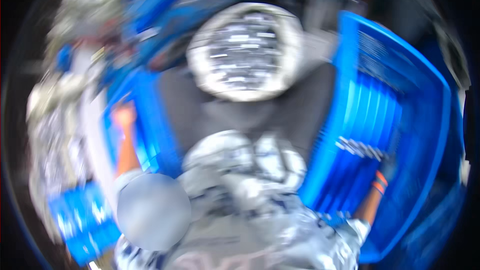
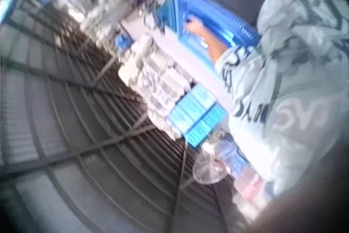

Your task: Assembling blue metal tubes by manually attaching metal caps to the ends and organizing them into a crate.

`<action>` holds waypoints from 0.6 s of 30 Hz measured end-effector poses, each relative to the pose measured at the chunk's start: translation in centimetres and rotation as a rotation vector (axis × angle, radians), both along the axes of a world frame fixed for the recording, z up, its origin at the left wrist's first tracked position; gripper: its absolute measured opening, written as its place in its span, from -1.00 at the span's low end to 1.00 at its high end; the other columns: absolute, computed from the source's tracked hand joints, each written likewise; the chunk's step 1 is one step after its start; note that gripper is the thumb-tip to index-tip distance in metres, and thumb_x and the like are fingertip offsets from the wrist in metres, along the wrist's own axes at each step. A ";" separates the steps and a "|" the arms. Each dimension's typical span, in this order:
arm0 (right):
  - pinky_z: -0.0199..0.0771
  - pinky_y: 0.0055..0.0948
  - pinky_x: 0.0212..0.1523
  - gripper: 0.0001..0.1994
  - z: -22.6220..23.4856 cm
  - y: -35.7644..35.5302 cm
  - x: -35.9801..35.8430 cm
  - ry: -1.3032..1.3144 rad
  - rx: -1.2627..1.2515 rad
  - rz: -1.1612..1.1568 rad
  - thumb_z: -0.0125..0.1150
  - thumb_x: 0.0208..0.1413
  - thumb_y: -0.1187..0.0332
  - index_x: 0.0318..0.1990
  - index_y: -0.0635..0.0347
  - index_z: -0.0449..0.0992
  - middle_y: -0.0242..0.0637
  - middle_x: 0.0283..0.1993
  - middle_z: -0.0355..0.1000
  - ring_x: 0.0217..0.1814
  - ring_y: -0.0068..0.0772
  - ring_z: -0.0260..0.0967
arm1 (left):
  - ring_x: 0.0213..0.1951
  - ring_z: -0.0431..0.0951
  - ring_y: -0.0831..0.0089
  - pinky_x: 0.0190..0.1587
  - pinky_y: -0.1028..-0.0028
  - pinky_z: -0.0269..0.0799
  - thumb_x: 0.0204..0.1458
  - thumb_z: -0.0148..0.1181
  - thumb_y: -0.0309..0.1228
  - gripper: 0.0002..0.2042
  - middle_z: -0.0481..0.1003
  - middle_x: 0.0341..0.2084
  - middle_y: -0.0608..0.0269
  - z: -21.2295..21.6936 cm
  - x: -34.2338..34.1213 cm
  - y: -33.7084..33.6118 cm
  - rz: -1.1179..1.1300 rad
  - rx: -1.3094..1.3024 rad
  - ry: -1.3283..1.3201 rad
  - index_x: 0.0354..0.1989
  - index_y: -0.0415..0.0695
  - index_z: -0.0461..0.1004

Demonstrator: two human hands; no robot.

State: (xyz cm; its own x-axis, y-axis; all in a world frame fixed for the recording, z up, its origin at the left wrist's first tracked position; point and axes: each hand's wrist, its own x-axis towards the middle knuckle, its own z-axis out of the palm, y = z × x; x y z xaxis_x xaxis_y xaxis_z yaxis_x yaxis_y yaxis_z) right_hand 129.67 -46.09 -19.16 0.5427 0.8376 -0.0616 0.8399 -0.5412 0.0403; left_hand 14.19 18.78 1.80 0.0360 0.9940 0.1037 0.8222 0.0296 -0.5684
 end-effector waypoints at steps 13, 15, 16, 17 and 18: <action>0.44 -0.02 0.59 -0.32 19.0 55.6 -44.9 0.675 0.366 0.807 0.42 0.48 0.15 0.65 0.18 0.43 0.06 0.63 0.44 0.64 0.07 0.40 | 0.38 0.57 -0.29 0.53 -0.10 0.42 0.28 0.51 0.08 -0.28 0.64 0.30 -0.29 -6.5 -9.0 -19.3 0.460 0.481 -0.705 0.31 -0.38 0.63; 0.41 0.13 0.61 -0.14 14.2 58.4 -48.2 0.182 0.280 0.836 0.47 0.35 -0.10 0.71 0.01 0.37 0.08 0.74 0.29 0.73 0.31 0.25 | 0.37 0.60 -0.26 0.53 -0.10 0.45 0.32 0.47 0.11 -0.30 0.66 0.27 -0.30 -5.5 -8.4 -16.9 0.355 0.492 -0.842 0.28 -0.36 0.66; 0.41 0.21 0.61 -0.07 11.7 59.1 -48.7 0.017 0.226 0.796 0.47 0.28 -0.23 0.72 -0.09 0.36 0.08 0.77 0.24 0.75 0.41 0.19 | 0.41 0.59 -0.24 0.54 -0.07 0.46 0.34 0.41 0.17 -0.25 0.64 0.32 -0.32 -4.9 -8.5 -15.9 0.402 0.472 -0.916 0.35 -0.36 0.63; 0.44 0.17 0.56 -0.20 9.6 59.5 -48.9 -0.031 0.213 0.817 0.38 0.32 -0.28 0.60 -0.11 0.50 0.05 0.65 0.39 0.67 0.34 0.31 | 0.44 0.59 -0.22 0.54 -0.03 0.47 0.34 0.37 0.24 -0.18 0.61 0.37 -0.31 -4.1 -8.8 -14.8 0.418 0.430 -0.849 0.42 -0.34 0.59; 0.48 0.12 0.52 -0.29 8.1 59.1 -47.4 -0.107 0.189 0.791 0.29 0.37 -0.34 0.49 -0.13 0.65 0.03 0.54 0.54 0.58 0.27 0.44 | 0.43 0.60 -0.21 0.53 -0.03 0.49 0.29 0.39 0.31 -0.10 0.61 0.38 -0.30 -3.6 -6.9 -11.9 0.438 0.384 -0.924 0.47 -0.32 0.55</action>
